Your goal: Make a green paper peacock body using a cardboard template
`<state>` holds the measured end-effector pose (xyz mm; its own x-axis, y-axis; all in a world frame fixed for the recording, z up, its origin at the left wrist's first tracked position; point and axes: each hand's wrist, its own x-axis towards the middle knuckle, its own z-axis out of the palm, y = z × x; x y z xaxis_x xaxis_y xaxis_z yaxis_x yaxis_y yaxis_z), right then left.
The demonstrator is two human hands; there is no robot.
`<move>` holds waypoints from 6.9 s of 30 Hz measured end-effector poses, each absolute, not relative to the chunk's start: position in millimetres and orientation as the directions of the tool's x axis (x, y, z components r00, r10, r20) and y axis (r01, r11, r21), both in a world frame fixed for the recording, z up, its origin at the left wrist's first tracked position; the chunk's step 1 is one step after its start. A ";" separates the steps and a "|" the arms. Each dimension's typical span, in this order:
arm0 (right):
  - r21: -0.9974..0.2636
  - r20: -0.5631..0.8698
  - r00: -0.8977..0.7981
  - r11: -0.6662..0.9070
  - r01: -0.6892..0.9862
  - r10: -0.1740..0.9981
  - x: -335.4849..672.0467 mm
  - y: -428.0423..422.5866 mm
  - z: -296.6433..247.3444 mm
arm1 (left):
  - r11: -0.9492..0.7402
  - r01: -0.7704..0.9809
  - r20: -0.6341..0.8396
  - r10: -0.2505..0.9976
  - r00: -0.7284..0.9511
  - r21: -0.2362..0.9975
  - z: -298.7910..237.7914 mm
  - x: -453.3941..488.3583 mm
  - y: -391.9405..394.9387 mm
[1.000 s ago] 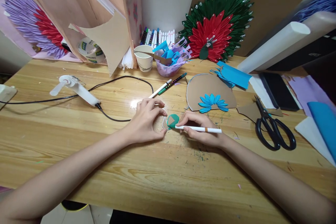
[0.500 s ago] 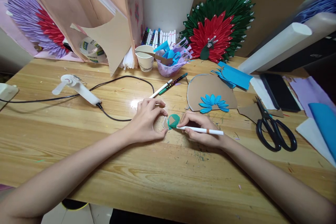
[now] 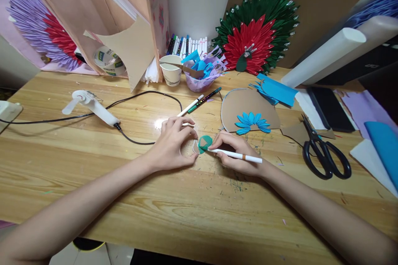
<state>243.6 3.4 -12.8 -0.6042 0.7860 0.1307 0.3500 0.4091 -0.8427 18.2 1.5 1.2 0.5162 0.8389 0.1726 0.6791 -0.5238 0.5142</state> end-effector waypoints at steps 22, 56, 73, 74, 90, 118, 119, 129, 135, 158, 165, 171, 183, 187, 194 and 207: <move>-0.843 0.122 -0.520 0.364 0.395 0.845 243.4 2.6 -11.6 | -0.531 0.661 0.182 0.833 0.523 0.530 -1.0 17.8 3.5; -0.719 0.335 -0.706 0.653 0.237 0.624 243.5 6.3 -13.9 | -0.521 0.660 0.171 0.837 0.520 0.541 -1.7 17.9 3.7; -0.750 0.313 -0.635 0.594 0.291 0.706 244.8 6.2 -14.5 | -0.522 0.658 0.175 0.837 0.519 0.543 -2.2 18.3 3.8; -0.740 0.320 -0.620 0.598 0.308 0.716 244.7 6.1 -14.7 | -0.523 0.657 0.177 0.836 0.519 0.543 -2.3 18.4 3.7; -0.704 0.325 -0.650 0.635 0.318 0.686 245.6 4.3 -16.1 | -0.528 0.661 0.177 0.834 0.523 0.534 -1.6 18.0 3.1; -0.718 0.350 -0.697 0.657 0.230 0.626 244.5 3.9 -17.1 | -0.537 0.657 0.190 0.830 0.525 0.529 -3.8 17.7 3.6; -0.720 0.354 -0.709 0.661 0.210 0.611 244.4 3.9 -17.3 | -0.535 0.659 0.188 0.831 0.524 0.529 -4.0 17.8 3.5; -0.748 0.342 -0.737 0.644 0.162 0.583 243.6 3.8 -17.2 | -0.527 0.669 0.182 0.837 0.516 0.524 -4.1 18.1 3.9; -0.793 0.310 -0.706 0.582 0.178 0.637 245.7 4.6 -14.3 | -0.530 0.664 0.185 0.834 0.519 0.527 -4.1 17.7 3.7; -0.852 0.208 -0.686 0.474 0.222 0.697 246.6 6.1 -15.0 | -0.529 0.660 0.186 0.835 0.518 0.533 -3.4 18.4 3.1; -0.813 0.287 -0.634 0.532 0.235 0.718 246.2 5.7 -14.3 | -0.533 0.664 0.191 0.834 0.518 0.524 -3.7 18.5 3.1; -0.799 0.301 -0.635 0.551 0.239 0.712 245.5 5.5 -13.7 | -0.532 0.663 0.189 0.834 0.519 0.527 -3.5 18.6 3.2; -0.771 0.327 -0.615 0.579 0.264 0.717 246.2 5.5 -14.3 | -0.538 0.663 0.190 0.830 0.525 0.520 -3.5 18.6 3.6; -0.771 0.345 -0.585 0.577 0.269 0.734 246.0 5.1 -14.1 | -0.535 0.665 0.188 0.832 0.521 0.522 -2.8 18.8 3.3; -0.755 0.341 -0.531 0.562 0.338 0.776 246.5 4.7 -17.2 | -0.535 0.668 0.182 0.832 0.525 0.518 -2.8 18.6 3.6; -0.642 0.401 -0.658 0.708 0.295 0.637 242.9 3.6 -15.5 | -0.532 0.671 0.174 0.833 0.526 0.516 -2.1 19.0 3.6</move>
<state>242.9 3.6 -15.5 -0.6580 0.6372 0.4011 0.2946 0.7082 -0.6416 19.0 3.6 -2.1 0.5259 0.8325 0.1742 0.6714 -0.5321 0.5159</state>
